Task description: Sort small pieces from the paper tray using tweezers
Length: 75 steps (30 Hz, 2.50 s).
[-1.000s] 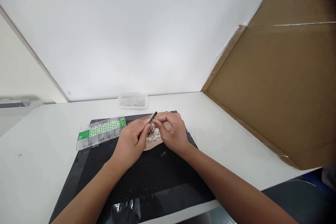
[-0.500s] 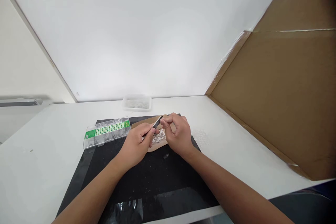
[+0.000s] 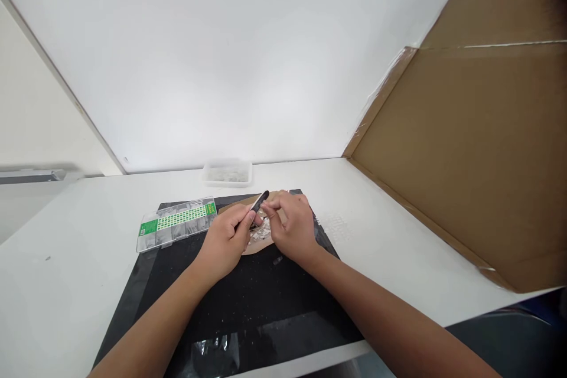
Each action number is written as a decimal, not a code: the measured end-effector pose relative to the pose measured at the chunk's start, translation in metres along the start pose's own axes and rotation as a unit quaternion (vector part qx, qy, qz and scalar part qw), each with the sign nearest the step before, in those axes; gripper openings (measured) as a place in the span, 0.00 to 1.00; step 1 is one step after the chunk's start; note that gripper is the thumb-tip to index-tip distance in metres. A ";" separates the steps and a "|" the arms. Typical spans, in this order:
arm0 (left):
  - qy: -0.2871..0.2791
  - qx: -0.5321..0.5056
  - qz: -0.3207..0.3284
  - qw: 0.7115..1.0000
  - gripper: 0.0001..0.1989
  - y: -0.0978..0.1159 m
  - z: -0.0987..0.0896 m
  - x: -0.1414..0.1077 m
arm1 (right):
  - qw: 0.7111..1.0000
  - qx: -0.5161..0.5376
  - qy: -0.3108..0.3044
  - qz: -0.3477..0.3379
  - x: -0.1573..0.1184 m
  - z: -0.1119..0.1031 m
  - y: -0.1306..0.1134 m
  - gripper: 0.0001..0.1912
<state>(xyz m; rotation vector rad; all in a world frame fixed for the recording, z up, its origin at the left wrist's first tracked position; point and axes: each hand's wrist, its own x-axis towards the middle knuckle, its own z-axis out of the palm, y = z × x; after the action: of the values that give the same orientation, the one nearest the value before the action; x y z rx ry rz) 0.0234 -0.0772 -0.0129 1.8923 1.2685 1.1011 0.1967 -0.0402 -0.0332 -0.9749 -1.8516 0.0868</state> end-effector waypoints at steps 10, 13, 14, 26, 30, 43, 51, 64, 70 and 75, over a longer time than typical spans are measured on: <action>-0.003 0.011 0.008 1.000 0.18 -0.002 0.000 -0.001 | 0.999 -0.020 0.032 0.011 0.003 -0.001 0.009 0.10; -0.001 0.023 0.019 1.000 0.18 -0.002 -0.001 -0.001 | 1.000 -0.004 0.012 -0.010 0.001 -0.001 0.005 0.11; 0.002 0.026 0.022 0.999 0.18 -0.001 -0.001 -0.001 | 1.000 0.000 0.006 -0.015 0.000 -0.001 0.003 0.11; 0.009 0.028 0.022 0.999 0.17 -0.006 0.001 0.000 | 0.991 0.110 0.013 0.076 0.005 -0.009 0.009 0.04; 0.016 0.027 0.022 0.999 0.17 -0.008 0.001 0.001 | 0.989 0.130 0.005 0.066 0.004 -0.007 0.011 0.03; 0.027 0.040 0.027 0.998 0.17 -0.006 -0.001 0.000 | 0.986 0.092 -0.012 -0.137 0.006 -0.010 0.014 0.07; 0.019 0.042 0.037 0.998 0.17 -0.007 0.000 0.001 | 0.979 0.062 -0.032 -0.190 0.006 -0.013 0.018 0.11; 0.029 0.057 0.067 0.996 0.16 -0.004 -0.002 0.001 | 0.990 0.073 -0.075 -0.093 0.008 -0.020 0.026 0.07; 0.043 0.087 0.067 0.993 0.17 -0.005 -0.001 0.000 | 0.999 0.035 -0.036 -0.020 0.006 -0.018 0.023 0.06; 0.047 0.090 0.065 0.993 0.18 -0.005 -0.001 -0.001 | 0.999 0.007 -0.028 -0.044 0.004 -0.016 0.019 0.05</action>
<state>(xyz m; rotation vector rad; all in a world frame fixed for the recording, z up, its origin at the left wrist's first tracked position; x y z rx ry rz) 0.0202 -0.0757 -0.0172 2.1041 1.3521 1.1891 0.2199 -0.0305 -0.0303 -0.8887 -1.9400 0.0738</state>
